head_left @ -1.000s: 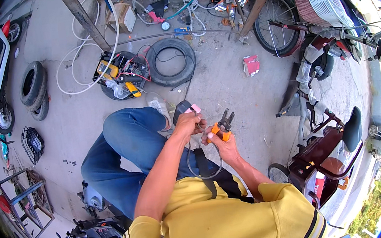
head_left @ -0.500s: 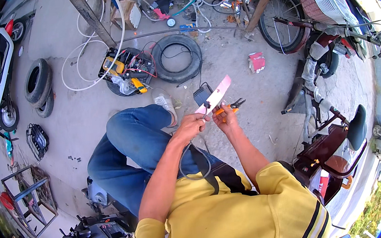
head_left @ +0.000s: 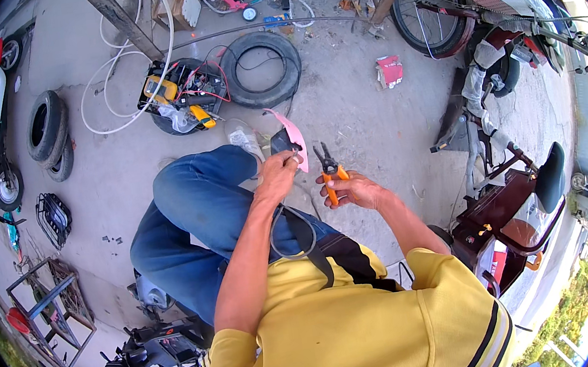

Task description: The person sits on the ground and uses pliers to strip and cut wires on a disassembled scooter. They handle the wiring harness and connect or adjust wires near the scooter's frame.

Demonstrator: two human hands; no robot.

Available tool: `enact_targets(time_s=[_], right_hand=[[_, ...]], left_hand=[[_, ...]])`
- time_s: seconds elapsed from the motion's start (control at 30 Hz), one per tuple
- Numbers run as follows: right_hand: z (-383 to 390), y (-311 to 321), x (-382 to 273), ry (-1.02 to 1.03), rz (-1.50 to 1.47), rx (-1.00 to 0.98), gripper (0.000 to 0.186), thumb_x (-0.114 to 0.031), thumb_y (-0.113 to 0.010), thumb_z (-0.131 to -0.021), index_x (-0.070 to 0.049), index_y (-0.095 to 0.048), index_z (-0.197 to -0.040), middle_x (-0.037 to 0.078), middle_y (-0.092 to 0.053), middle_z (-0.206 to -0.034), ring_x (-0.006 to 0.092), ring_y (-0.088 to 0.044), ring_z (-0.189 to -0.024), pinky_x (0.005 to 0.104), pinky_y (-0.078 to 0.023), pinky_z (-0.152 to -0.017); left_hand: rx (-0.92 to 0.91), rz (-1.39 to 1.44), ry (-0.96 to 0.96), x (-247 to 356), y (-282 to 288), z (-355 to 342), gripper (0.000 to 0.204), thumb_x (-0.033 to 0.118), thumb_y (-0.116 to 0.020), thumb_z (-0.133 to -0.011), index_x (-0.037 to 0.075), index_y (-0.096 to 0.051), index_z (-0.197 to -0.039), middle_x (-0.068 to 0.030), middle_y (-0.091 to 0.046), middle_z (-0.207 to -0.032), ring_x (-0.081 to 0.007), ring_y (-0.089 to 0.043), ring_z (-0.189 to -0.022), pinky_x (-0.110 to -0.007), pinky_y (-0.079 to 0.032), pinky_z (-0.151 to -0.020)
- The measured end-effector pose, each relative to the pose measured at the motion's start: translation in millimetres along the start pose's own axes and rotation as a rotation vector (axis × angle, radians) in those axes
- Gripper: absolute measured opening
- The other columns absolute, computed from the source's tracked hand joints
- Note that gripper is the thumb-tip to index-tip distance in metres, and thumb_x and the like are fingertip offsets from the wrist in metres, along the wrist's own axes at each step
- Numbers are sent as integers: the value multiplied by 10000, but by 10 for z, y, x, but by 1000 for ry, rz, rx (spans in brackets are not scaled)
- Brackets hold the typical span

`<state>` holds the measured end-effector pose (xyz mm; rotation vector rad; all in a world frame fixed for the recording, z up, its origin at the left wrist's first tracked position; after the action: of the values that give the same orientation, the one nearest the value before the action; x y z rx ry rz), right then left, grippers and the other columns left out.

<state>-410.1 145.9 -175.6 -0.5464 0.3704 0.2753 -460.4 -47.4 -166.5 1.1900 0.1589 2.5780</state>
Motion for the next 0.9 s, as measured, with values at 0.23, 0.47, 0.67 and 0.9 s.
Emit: enact_targets(time_s=[0.23, 0.47, 0.67, 0.9], right_hand=[[-151, -302, 138, -43, -44, -98, 514, -393, -629, -1014, -55, -558, -1394, 119, -653, -1122, 261, -693, -990, 421, -566, -881], [-181, -360, -56, 50, -298, -217, 503, -375, -603, -1029, -65, -534, -1419, 141, -655, -1179, 318, -683, -1089, 497, -571, -917], [-304, -265, 87, 47, -411, -218, 498, -398, -604, -1020, -50, -529, -1368, 165, -626, -1282, 329, -665, -1124, 564, -559, -940], [-283, -318, 26, 179, -395, -192, 444, -365, -596, -1021, -63, -548, -1343, 129, -652, -1219, 284, -667, -1098, 500, -543, -969]], left_hand=[[123, -269, -214, 370, 39, 178, 324, 275, -567, -963, 33, -731, -1100, -196, -730, -868, -377, -712, -840, -448, -521, -769], [68, -221, -295, 518, 13, 278, 291, 255, -575, -956, 40, -739, -1061, -204, -706, -775, -373, -694, -739, -457, -521, -711], [-75, -113, -237, 528, -103, 290, 278, 253, -594, -961, 14, -731, -996, -206, -664, -713, -364, -641, -655, -459, -496, -669], [-54, -175, -298, 559, -103, 348, 287, 256, -586, -972, 4, -719, -1006, -237, -660, -751, -411, -665, -721, -479, -502, -696]])
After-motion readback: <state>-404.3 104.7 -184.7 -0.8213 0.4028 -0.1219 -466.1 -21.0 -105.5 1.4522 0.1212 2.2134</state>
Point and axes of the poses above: each hand's wrist, its own z-axis away from the middle knuckle, its own y-axis out of the back of the hand, x = y × z, the point moved 10 cm from there along -z, towards the middle knuckle
